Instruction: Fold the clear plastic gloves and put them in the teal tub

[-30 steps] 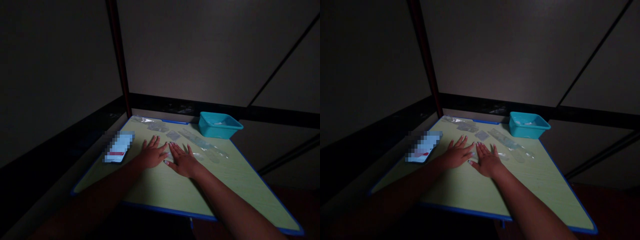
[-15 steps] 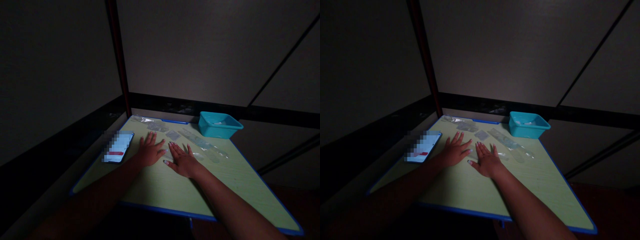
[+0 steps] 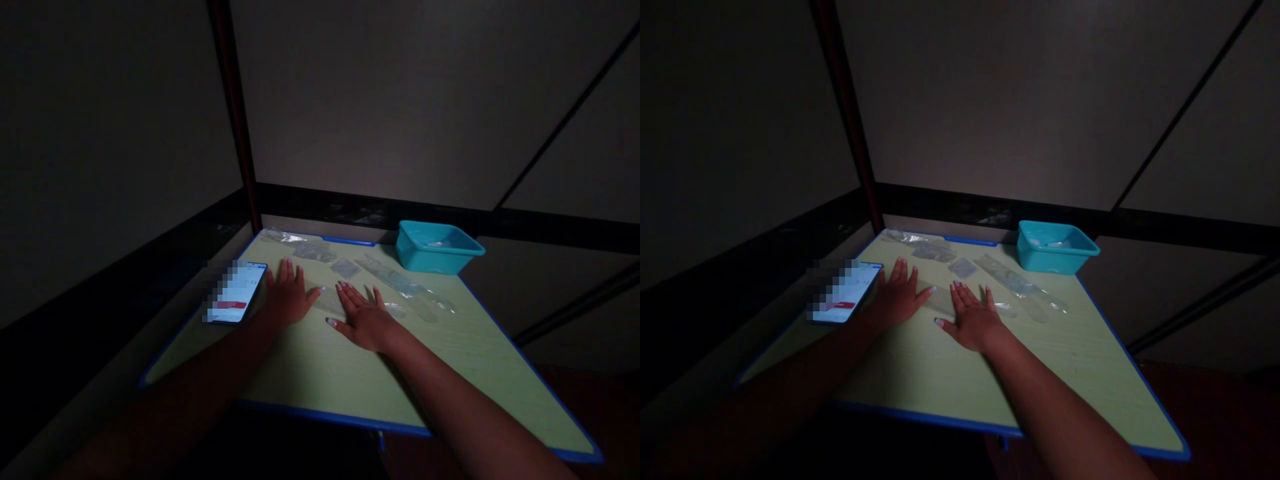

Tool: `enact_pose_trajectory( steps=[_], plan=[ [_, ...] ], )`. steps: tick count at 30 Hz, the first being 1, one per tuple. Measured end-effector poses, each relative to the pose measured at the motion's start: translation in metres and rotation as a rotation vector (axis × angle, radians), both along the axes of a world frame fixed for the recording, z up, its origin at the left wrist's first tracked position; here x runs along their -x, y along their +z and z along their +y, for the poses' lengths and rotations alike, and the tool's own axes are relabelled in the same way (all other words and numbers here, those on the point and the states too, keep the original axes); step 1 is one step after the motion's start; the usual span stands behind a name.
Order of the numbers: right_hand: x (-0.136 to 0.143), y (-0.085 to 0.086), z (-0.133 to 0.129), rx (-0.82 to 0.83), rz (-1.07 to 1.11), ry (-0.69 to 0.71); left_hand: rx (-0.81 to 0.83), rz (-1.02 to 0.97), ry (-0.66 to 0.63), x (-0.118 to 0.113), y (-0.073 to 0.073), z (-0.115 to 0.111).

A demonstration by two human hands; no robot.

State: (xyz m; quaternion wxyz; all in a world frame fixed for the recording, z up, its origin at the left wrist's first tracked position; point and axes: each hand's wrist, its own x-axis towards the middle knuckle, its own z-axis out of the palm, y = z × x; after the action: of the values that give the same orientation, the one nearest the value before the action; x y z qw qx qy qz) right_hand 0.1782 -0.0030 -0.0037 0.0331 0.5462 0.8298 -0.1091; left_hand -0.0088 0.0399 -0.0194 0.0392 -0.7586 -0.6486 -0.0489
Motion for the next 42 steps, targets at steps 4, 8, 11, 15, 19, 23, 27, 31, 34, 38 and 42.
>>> enact_pose_trajectory(
  steps=[4,8,11,15,19,23,27,31,34,38,42],
  plan=[
    [0.0,0.001,0.0,0.005,0.003,0.006,0.028,-0.068,-0.183,-0.004,0.002,-0.006],
    [0.0,0.001,-0.001,0.007,-0.008,0.008,0.172,-0.11,-0.326,-0.008,0.004,-0.014],
    [0.0,0.002,0.0,0.01,-0.015,0.006,0.171,-0.075,-0.229,-0.007,0.004,-0.013],
    [0.001,0.002,0.0,0.014,-0.023,0.0,0.082,-0.009,-0.048,-0.002,0.003,-0.006],
    [0.0,0.001,0.0,0.013,-0.012,-0.001,0.056,-0.024,-0.088,-0.001,0.001,-0.004],
    [-0.001,0.0,0.0,0.01,0.005,0.006,0.022,-0.066,-0.227,-0.004,0.001,-0.005],
    [-0.001,-0.001,0.0,-0.002,0.001,0.009,-0.091,-0.092,-0.118,0.001,0.005,0.003],
    [-0.002,-0.002,-0.001,-0.017,-0.001,0.038,-0.103,-0.132,-0.068,0.008,0.006,0.015],
    [-0.003,-0.003,-0.003,-0.022,0.008,0.083,-0.075,-0.194,-0.124,0.011,0.001,0.02],
    [-0.003,-0.001,-0.005,0.009,0.028,0.121,-0.049,-0.255,-0.221,0.012,-0.005,0.023],
    [-0.003,-0.001,-0.004,0.025,0.045,0.127,-0.018,-0.308,-0.248,0.014,-0.004,0.025]
  ],
)
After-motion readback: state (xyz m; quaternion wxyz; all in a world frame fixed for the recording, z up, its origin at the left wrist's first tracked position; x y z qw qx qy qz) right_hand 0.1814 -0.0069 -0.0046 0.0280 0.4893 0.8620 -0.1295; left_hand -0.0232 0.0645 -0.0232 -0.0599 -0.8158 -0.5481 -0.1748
